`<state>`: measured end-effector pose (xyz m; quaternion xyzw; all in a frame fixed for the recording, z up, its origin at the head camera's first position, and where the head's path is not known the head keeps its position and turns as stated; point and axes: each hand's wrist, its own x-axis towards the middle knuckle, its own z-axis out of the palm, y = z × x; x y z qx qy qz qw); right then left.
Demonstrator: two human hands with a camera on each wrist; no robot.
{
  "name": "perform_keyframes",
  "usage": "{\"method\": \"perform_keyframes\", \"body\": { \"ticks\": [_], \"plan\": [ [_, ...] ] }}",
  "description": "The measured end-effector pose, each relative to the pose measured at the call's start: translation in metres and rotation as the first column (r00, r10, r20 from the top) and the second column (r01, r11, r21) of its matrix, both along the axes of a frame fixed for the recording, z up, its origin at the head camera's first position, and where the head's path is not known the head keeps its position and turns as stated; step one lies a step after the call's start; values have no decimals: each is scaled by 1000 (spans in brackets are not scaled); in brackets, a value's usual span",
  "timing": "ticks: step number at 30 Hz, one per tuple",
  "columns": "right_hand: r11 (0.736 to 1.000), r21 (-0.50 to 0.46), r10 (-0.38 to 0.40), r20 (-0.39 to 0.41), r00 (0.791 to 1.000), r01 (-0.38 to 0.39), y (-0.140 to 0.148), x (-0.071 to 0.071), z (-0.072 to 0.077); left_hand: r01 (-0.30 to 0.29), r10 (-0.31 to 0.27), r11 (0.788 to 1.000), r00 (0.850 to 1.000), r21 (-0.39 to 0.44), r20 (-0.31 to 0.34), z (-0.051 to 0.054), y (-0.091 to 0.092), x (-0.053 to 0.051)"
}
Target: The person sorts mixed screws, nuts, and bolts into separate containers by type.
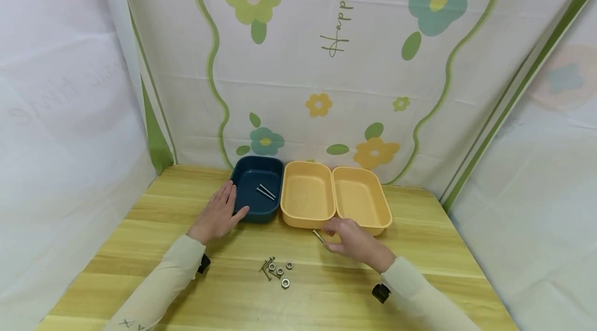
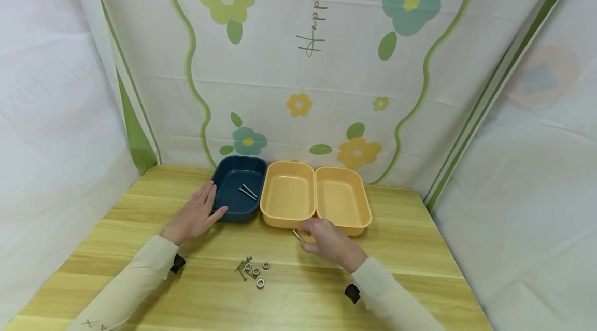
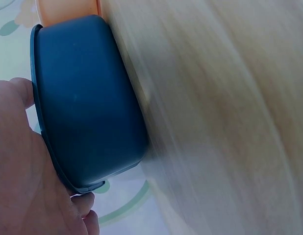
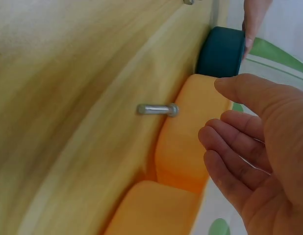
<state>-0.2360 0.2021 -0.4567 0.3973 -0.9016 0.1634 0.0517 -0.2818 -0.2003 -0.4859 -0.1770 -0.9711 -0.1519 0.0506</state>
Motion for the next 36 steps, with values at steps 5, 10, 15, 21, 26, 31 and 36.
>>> {"method": "perform_keyframes", "body": {
  "ticks": [5,10,15,21,26,31,36],
  "plan": [
    [1000,9,-19,28,999,18,1,-1,-12,2,-2,1000,1000,-5,-5,2,0,-1],
    [998,24,-51,37,998,50,-1,-6,-21,-6,6,1000,1000,-6,-4,3,1,-1],
    [997,51,-57,46,997,54,-2,-12,-30,-11,11,1000,1000,5,-2,4,1,1],
    [997,51,-61,83,995,57,-2,-15,-37,-10,10,1000,1000,0,-2,3,1,2],
    [998,7,-66,129,989,66,-1,-18,-40,-8,8,1000,1000,-1,-7,1,0,2],
    [999,7,-46,126,991,46,2,-18,-40,-8,8,1000,1000,5,-5,1,0,2],
    [1000,3,8,95,995,-9,4,-17,-36,-9,9,1000,1000,11,-1,2,0,2]
  ]
}}
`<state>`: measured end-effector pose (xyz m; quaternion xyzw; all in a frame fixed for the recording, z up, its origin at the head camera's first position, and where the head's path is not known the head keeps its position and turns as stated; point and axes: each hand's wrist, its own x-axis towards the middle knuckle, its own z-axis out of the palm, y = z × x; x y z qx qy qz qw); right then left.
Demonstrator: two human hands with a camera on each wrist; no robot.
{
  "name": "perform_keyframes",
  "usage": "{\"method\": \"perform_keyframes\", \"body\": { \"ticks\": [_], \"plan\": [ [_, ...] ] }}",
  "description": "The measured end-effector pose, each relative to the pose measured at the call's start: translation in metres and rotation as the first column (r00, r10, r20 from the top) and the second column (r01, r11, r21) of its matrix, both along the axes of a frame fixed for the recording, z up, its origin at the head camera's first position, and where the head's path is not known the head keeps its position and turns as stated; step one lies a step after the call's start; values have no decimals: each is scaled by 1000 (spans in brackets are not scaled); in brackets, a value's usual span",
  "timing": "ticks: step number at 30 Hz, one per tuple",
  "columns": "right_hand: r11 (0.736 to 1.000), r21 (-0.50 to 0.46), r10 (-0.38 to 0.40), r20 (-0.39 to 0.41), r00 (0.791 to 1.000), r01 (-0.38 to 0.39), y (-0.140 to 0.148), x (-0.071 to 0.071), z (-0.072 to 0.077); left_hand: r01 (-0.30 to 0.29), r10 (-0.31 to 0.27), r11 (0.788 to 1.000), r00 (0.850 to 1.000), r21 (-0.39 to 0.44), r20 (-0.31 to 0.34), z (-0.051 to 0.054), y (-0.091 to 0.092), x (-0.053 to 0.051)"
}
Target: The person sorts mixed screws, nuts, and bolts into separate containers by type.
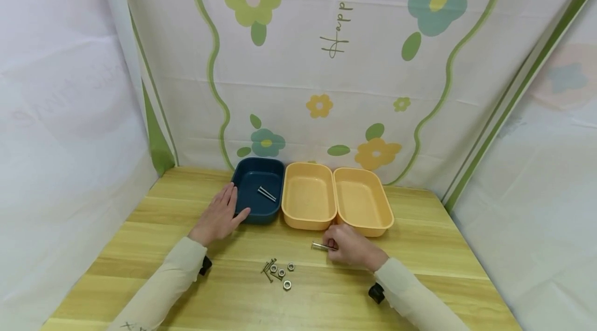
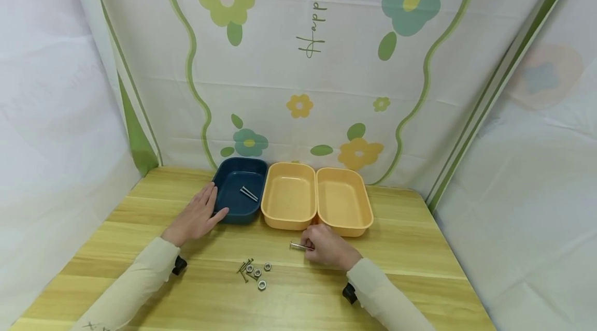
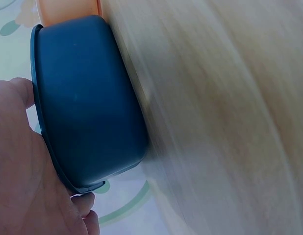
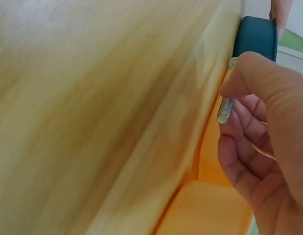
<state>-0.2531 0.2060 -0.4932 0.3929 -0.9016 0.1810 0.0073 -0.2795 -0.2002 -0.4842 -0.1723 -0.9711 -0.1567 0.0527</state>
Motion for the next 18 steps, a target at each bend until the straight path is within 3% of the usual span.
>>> {"method": "perform_keyframes", "body": {
  "ticks": [10,18],
  "plan": [
    [993,2,116,-62,991,-116,-4,2,24,-2,2,1000,1000,6,-11,0,1,1],
    [989,18,147,-42,988,-147,-11,0,49,-4,4,1000,1000,0,-11,-1,1,0]
  ]
}}
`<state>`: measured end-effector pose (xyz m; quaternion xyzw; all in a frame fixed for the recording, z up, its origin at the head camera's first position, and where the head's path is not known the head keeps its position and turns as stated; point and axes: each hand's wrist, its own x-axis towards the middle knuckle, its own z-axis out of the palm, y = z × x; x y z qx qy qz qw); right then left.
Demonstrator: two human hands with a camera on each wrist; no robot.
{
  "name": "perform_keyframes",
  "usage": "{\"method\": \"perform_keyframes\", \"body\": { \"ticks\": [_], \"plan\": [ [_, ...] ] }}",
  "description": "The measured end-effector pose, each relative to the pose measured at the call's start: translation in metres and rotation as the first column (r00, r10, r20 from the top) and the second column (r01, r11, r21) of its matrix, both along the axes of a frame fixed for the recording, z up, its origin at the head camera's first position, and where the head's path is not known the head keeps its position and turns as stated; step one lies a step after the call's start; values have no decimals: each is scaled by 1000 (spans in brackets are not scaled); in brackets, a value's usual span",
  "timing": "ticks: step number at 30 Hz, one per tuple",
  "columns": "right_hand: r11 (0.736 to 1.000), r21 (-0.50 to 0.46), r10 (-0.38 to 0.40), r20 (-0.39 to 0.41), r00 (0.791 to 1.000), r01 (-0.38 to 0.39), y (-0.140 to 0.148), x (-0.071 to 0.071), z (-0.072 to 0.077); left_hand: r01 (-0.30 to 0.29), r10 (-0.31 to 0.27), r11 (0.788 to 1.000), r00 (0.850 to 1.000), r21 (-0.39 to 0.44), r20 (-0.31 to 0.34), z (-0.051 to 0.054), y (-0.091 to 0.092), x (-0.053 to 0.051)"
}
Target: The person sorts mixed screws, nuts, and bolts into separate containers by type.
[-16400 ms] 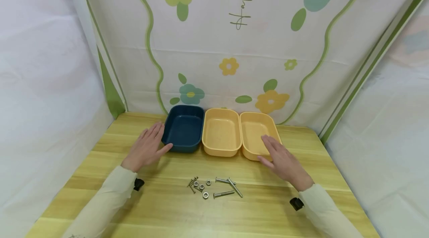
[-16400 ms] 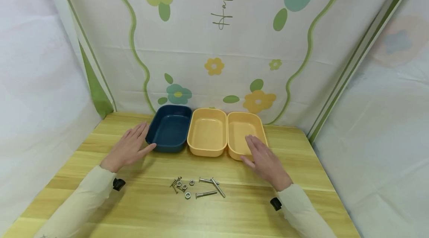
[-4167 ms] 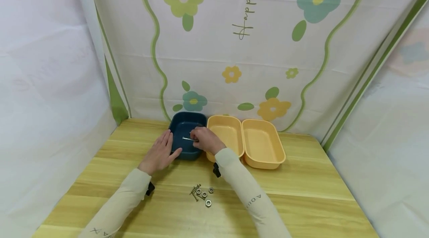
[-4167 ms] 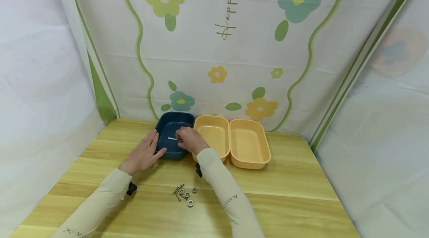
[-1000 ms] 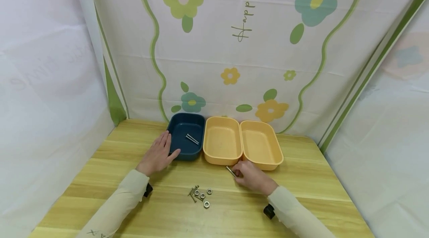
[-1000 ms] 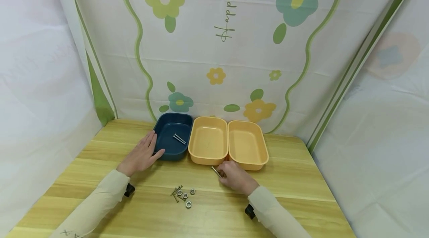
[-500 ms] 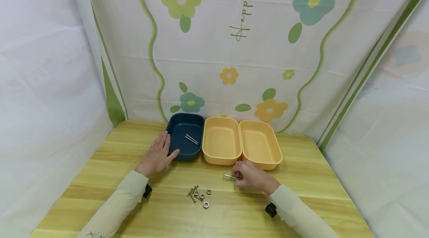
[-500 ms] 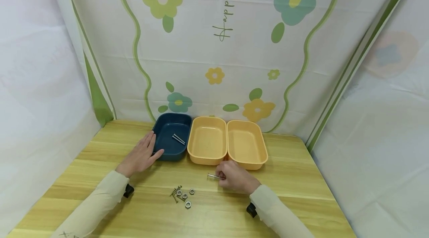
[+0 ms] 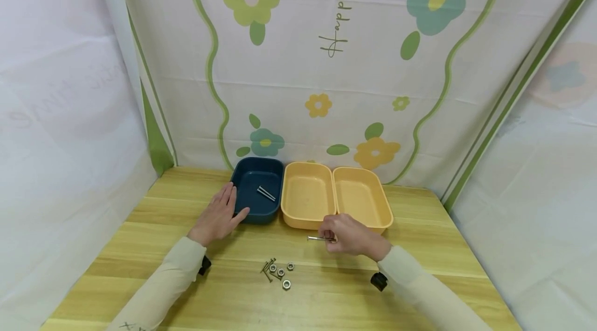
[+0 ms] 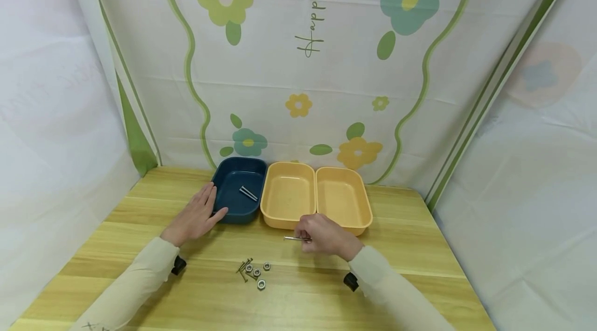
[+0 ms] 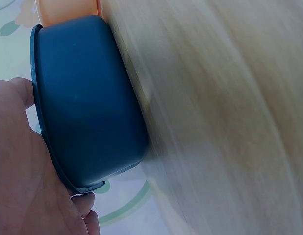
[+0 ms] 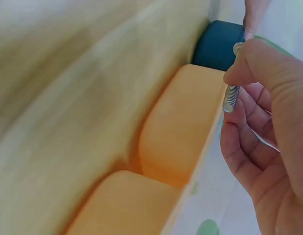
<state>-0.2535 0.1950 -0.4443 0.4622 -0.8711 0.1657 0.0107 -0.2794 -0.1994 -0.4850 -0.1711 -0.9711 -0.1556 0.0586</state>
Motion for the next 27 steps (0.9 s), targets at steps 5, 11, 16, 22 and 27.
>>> {"method": "perform_keyframes", "body": {
  "ticks": [5,11,16,22,27],
  "plan": [
    [1000,3,25,-27,999,-25,-6,-3,14,-1,1,1000,1000,5,7,-1,-1,-1],
    [999,26,34,-65,997,-32,-14,-10,29,0,0,1000,1000,3,27,-2,-2,-2],
    [999,21,28,-72,997,-27,-25,-17,36,-1,1,1000,999,3,36,-2,-2,-3],
    [999,49,-3,-77,997,7,-41,-26,44,2,-2,1000,1000,5,27,0,-1,-2],
    [999,50,-1,-99,995,6,-55,-37,47,1,-1,1000,1000,-2,28,1,-1,0]
  ]
}}
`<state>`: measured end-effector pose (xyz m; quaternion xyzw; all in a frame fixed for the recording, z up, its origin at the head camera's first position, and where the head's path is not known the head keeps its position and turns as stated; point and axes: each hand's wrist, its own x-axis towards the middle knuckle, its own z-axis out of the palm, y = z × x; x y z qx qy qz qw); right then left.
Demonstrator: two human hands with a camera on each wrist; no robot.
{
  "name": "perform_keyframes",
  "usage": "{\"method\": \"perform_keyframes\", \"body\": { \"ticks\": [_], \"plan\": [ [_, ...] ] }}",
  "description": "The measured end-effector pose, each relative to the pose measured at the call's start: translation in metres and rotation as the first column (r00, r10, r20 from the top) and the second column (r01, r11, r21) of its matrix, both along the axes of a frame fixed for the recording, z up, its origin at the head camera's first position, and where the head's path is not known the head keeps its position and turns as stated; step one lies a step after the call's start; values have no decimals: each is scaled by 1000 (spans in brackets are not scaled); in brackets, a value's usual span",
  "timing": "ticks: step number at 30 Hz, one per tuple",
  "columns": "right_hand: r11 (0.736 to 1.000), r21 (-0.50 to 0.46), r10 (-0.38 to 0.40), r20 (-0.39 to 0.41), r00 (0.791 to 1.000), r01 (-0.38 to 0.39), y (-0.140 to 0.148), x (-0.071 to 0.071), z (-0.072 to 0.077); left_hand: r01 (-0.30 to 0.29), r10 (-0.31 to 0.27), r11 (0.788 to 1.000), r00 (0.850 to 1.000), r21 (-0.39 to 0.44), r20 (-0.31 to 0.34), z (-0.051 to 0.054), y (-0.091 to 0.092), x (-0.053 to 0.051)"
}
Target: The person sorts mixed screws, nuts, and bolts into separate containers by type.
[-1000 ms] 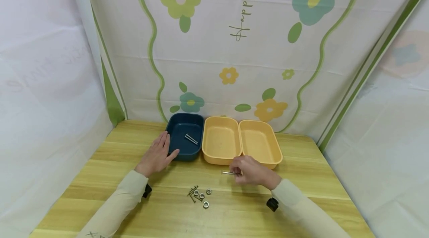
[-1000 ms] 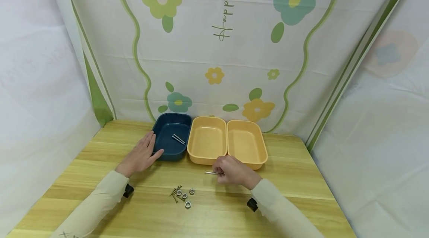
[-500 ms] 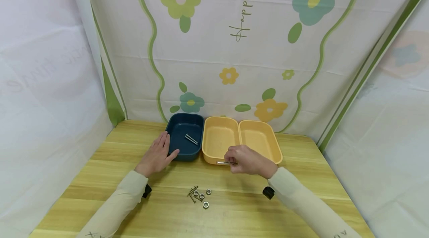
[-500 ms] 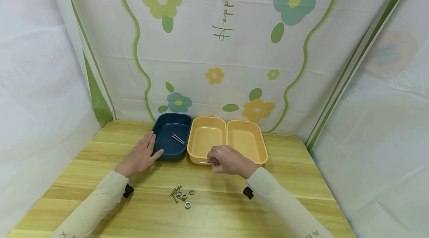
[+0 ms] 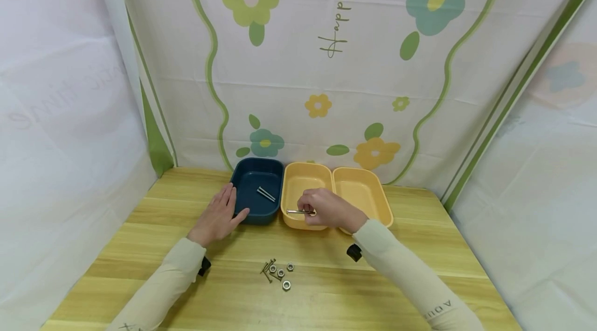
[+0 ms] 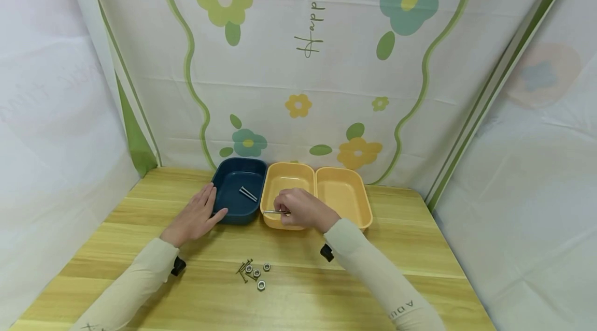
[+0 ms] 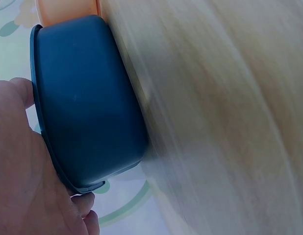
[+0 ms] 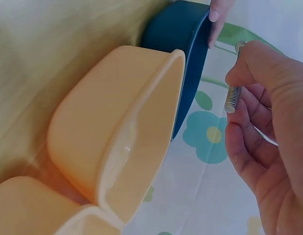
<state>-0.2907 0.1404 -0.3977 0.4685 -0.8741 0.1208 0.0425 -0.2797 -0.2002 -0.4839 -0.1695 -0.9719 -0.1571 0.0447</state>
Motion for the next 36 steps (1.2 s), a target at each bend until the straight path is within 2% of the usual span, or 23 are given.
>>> {"method": "perform_keyframes", "body": {
  "ticks": [12,23,28,36],
  "plan": [
    [999,22,-31,-13,999,32,-36,-28,-1,1,-1,1000,1000,7,-14,1,0,1],
    [997,44,-62,13,998,61,-73,-44,-6,-3,3,1000,1000,0,-16,0,1,0],
    [994,61,-90,19,996,89,-90,-52,-14,-2,2,1000,1000,-8,-26,0,0,-1],
    [987,19,-162,58,985,161,-105,-60,-36,0,0,1000,1000,-19,-25,-1,1,-1]
  ]
}}
